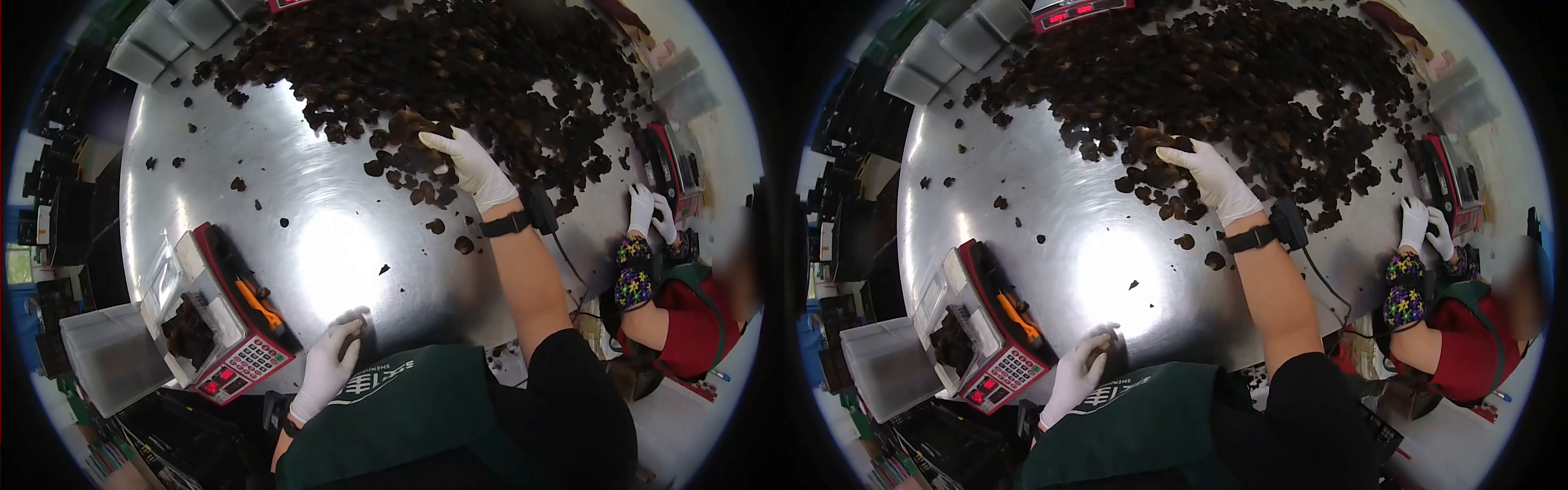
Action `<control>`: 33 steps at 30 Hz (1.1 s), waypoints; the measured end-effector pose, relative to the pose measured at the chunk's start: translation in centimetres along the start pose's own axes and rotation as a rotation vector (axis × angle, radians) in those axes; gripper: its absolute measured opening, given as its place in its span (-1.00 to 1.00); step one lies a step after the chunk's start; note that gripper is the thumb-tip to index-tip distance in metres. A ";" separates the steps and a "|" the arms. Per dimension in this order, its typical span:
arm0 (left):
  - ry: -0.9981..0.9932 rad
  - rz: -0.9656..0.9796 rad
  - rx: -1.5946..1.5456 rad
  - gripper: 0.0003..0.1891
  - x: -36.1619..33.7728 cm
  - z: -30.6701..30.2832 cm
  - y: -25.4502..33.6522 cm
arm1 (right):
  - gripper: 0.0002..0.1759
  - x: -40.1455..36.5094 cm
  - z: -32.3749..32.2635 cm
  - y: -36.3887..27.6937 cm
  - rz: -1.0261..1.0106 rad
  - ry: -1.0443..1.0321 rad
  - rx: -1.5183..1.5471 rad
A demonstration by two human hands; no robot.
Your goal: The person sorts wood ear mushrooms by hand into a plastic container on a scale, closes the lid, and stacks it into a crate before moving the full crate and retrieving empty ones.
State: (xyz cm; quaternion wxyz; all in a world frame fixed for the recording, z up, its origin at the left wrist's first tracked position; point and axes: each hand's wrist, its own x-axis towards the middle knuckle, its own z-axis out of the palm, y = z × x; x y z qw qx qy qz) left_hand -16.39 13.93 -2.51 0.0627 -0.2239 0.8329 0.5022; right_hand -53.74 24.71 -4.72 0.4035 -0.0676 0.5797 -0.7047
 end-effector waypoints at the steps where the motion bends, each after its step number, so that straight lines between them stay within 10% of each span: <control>1: 0.010 0.011 0.013 -0.69 -0.1 -0.2 0.0 | -0.75 -0.5 0.8 -0.2 -0.007 -0.055 0.061; 10: 0.142 0.123 -0.079 -0.73 0.2 -2.3 0.7 | -0.71 -4.5 5.8 0.3 -0.069 -0.257 -0.168; 16: 0.586 0.367 0.011 -0.73 6.2 -3.0 5.4 | -0.71 -7.5 8.9 2.1 -0.019 -0.331 -0.405; 33: 0.296 0.053 -0.632 -0.83 8.0 -0.8 3.6 | -0.63 -9.8 2.4 6.8 0.085 -0.231 0.077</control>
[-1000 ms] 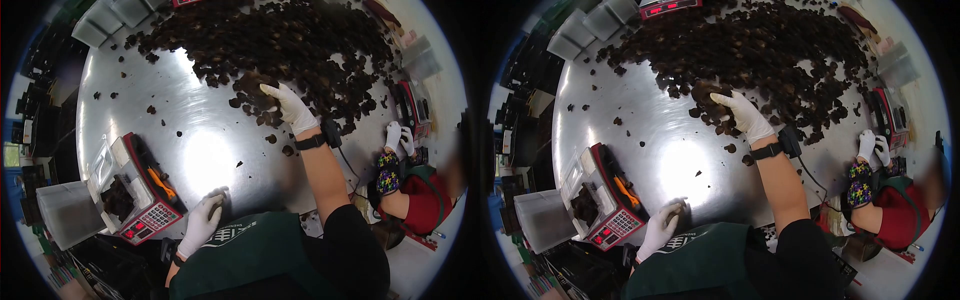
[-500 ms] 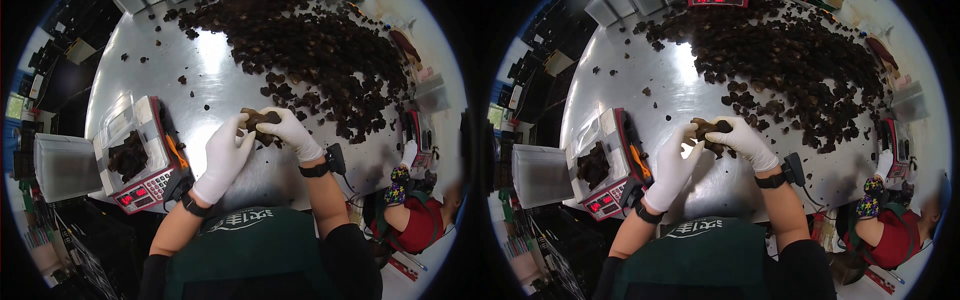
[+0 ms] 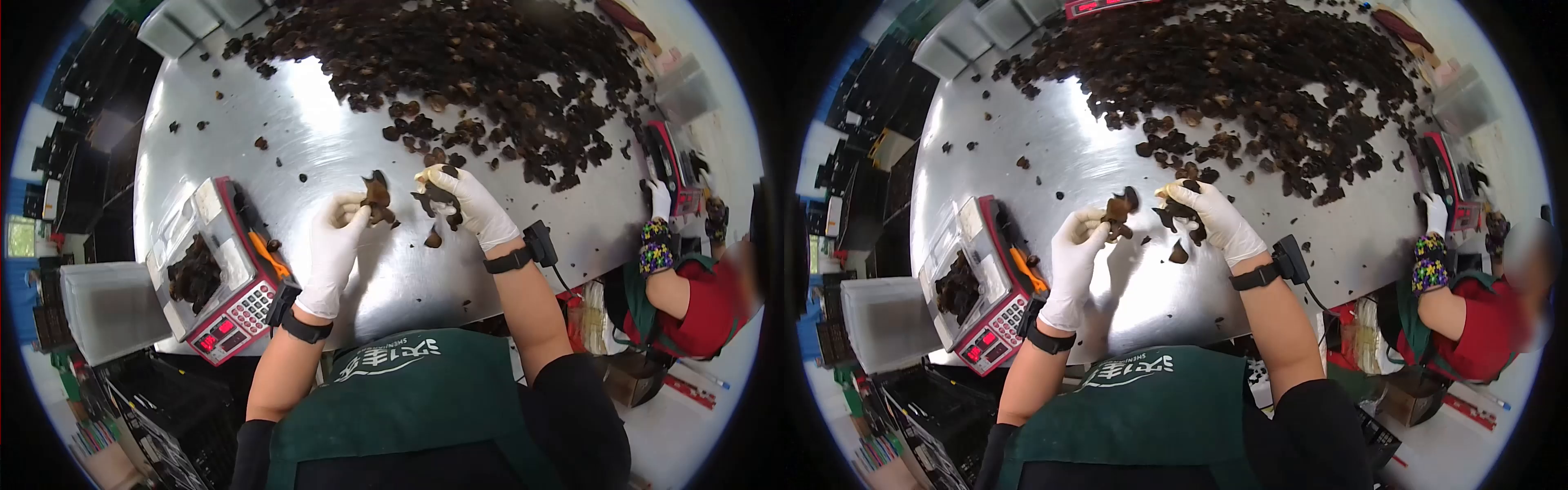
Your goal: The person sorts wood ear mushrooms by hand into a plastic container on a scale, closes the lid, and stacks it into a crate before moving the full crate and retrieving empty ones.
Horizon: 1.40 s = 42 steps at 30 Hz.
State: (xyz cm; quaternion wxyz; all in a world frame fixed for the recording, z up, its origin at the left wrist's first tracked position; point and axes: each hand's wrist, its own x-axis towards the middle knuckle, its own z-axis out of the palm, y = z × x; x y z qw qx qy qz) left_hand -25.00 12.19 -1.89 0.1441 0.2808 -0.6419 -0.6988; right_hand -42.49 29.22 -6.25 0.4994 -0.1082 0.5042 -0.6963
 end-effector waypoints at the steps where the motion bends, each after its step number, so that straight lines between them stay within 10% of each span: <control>1: -0.007 0.000 0.004 -0.83 -0.3 0.2 -0.1 | -0.63 -0.3 -0.4 -0.2 -0.006 -0.024 0.038; 6: -0.153 -0.111 -0.058 -0.86 -2.7 3.1 -5.4 | -0.55 -1.5 -1.8 -1.5 -0.021 0.064 0.166; 10: -0.740 -0.095 0.195 -0.66 -6.2 8.1 -5.4 | -0.58 -2.6 -3.3 -2.6 -0.012 0.054 0.320; 13: -0.878 0.556 0.710 -0.59 -7.5 9.1 -4.3 | -0.59 -3.8 -2.5 -3.4 -0.074 0.125 0.280; 19: -0.835 0.738 1.040 -0.70 -6.9 3.2 -8.9 | -0.67 -2.6 0.2 -3.2 -0.015 0.260 -0.259; 27: -0.375 0.518 0.659 -0.86 -9.0 -0.7 -7.2 | -0.69 7.1 5.3 5.7 -0.521 0.319 -1.610; 35: 0.135 0.346 0.544 -0.88 -15.5 -11.5 -2.3 | -0.74 9.1 7.8 1.9 -0.399 0.220 -1.420; 42: 0.734 0.384 0.536 -0.79 -15.8 -21.2 3.3 | -0.78 7.8 28.2 -0.8 -0.735 -0.303 -0.998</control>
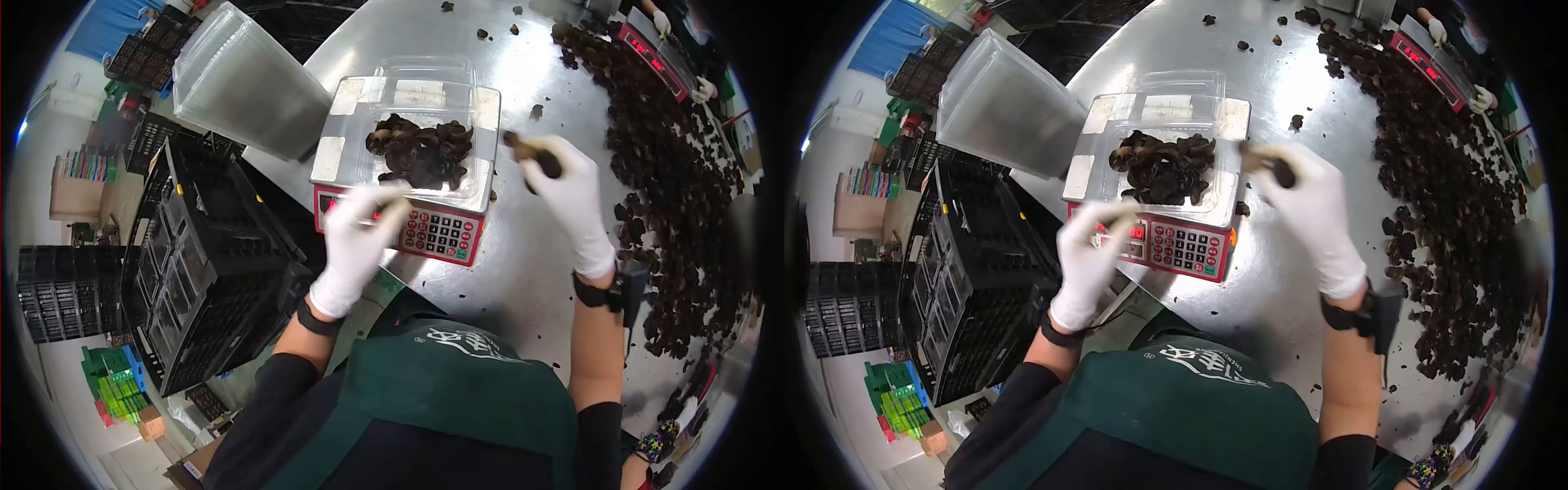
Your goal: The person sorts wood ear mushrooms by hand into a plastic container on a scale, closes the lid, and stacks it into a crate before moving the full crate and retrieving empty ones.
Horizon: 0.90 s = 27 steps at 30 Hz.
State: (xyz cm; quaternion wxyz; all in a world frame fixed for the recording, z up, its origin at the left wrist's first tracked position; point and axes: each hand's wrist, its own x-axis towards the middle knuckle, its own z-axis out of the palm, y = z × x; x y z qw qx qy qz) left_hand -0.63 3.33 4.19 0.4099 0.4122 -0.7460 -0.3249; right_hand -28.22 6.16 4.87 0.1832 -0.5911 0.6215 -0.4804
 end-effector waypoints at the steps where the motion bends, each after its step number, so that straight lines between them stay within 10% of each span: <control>1: 0.130 0.007 -0.007 -0.78 1.7 -0.4 -0.6 | -0.74 1.3 1.9 -0.6 -0.057 -0.035 0.011; 5: 0.065 0.012 -0.017 -0.64 5.7 -1.1 -4.5 | -0.73 5.0 8.9 -2.4 -0.458 -0.036 -0.225; 10: -0.142 0.067 0.154 -0.43 4.9 -1.3 -5.7 | -0.35 4.4 12.4 -0.5 -0.377 -0.288 -0.422; 20: -0.215 -0.070 -0.132 -0.24 4.6 -3.3 -5.1 | -0.25 4.3 6.8 -2.3 -0.165 -0.335 -0.204; 27: 0.253 -0.024 0.021 -0.45 9.7 -7.3 -4.3 | -0.43 0.4 4.7 0.1 -0.026 -0.033 -0.230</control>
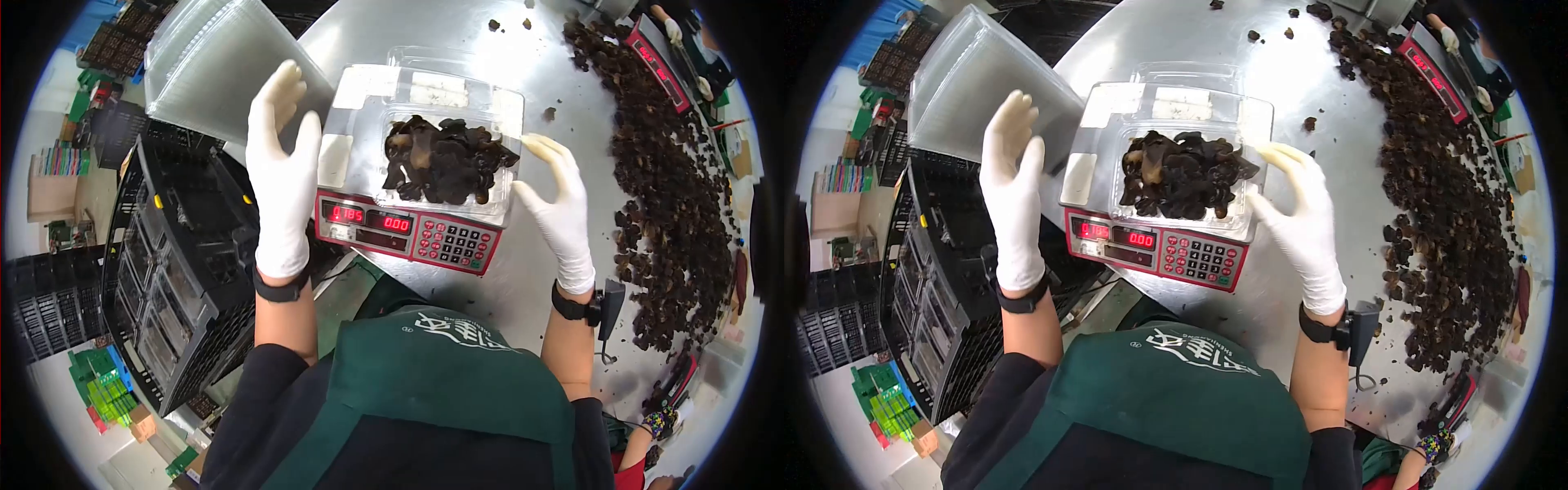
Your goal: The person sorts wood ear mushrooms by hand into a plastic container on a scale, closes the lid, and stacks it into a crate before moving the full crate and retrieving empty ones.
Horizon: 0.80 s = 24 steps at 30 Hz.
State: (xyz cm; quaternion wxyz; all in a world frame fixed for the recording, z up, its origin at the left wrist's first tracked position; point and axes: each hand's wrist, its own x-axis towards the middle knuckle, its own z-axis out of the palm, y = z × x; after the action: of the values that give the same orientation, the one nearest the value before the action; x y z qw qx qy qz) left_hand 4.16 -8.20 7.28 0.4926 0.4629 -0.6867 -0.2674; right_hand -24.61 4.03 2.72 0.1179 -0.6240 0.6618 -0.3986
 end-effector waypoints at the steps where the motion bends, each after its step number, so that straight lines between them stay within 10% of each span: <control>1: 0.019 0.051 0.019 -0.50 0.7 0.1 0.0 | -0.46 -0.7 -0.2 0.4 0.062 0.018 0.038; 9: -0.368 0.047 0.232 -0.57 4.5 3.4 -3.1 | -0.64 -6.6 -0.4 3.6 0.492 0.091 0.278; 21: -0.523 0.554 0.249 -0.73 2.7 8.5 1.3 | -0.72 -7.3 0.0 2.3 0.455 0.122 0.243; 24: -0.664 0.345 0.325 -0.77 2.9 9.7 -0.5 | -0.73 -5.9 0.2 1.3 0.376 0.135 0.253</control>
State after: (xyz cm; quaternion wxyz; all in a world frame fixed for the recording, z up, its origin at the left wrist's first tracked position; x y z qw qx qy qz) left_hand -4.92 -11.87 4.52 0.2022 0.3012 -0.9093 -0.2038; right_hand -24.25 9.21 -0.31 0.2227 -0.4419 0.7174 -0.4904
